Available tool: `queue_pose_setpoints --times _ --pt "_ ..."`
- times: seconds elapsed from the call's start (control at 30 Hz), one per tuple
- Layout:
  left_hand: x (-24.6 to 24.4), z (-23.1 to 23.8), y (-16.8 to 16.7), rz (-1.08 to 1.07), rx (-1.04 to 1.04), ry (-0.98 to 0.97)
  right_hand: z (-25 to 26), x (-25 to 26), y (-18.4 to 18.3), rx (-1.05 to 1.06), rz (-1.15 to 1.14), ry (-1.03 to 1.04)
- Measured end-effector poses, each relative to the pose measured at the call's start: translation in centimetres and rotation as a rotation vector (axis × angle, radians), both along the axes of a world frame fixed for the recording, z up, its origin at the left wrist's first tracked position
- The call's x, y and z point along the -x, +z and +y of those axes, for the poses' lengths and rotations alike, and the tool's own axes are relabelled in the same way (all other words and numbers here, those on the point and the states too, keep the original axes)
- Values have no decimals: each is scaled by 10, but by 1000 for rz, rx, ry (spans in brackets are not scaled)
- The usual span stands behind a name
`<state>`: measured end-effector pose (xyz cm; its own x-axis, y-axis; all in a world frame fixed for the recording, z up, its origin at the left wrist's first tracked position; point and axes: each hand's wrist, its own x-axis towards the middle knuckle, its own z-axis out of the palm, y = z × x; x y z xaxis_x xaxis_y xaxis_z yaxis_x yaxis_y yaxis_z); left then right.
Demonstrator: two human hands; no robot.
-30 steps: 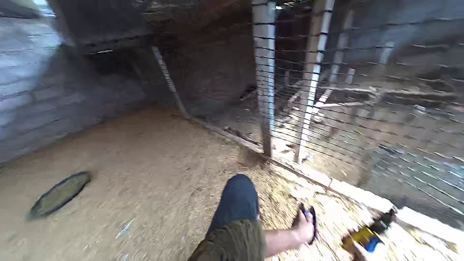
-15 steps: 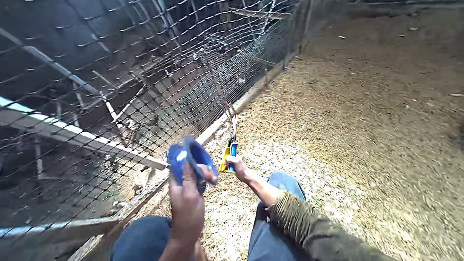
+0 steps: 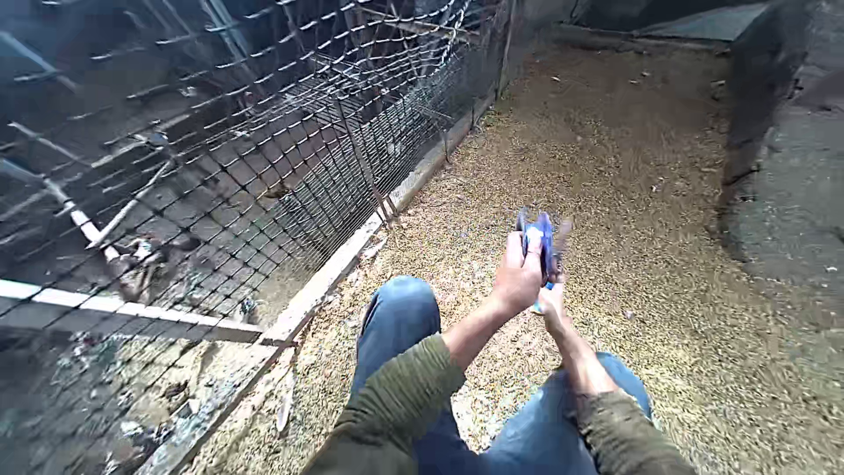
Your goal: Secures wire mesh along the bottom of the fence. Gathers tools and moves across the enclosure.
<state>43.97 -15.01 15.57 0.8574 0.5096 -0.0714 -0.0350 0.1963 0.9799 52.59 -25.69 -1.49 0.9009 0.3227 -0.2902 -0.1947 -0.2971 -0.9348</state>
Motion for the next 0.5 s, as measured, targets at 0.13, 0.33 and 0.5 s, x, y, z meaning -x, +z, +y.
queue_pose_setpoints --times 0.13,0.33,0.5 --pt "-27 33 -35 111 210 5 -38 -28 23 109 46 -289" --pt "-74 46 -66 156 293 -205 -59 6 75 -277 5 -391" --pt "-95 87 -100 302 342 -227 -78 5 119 -380 9 -32"
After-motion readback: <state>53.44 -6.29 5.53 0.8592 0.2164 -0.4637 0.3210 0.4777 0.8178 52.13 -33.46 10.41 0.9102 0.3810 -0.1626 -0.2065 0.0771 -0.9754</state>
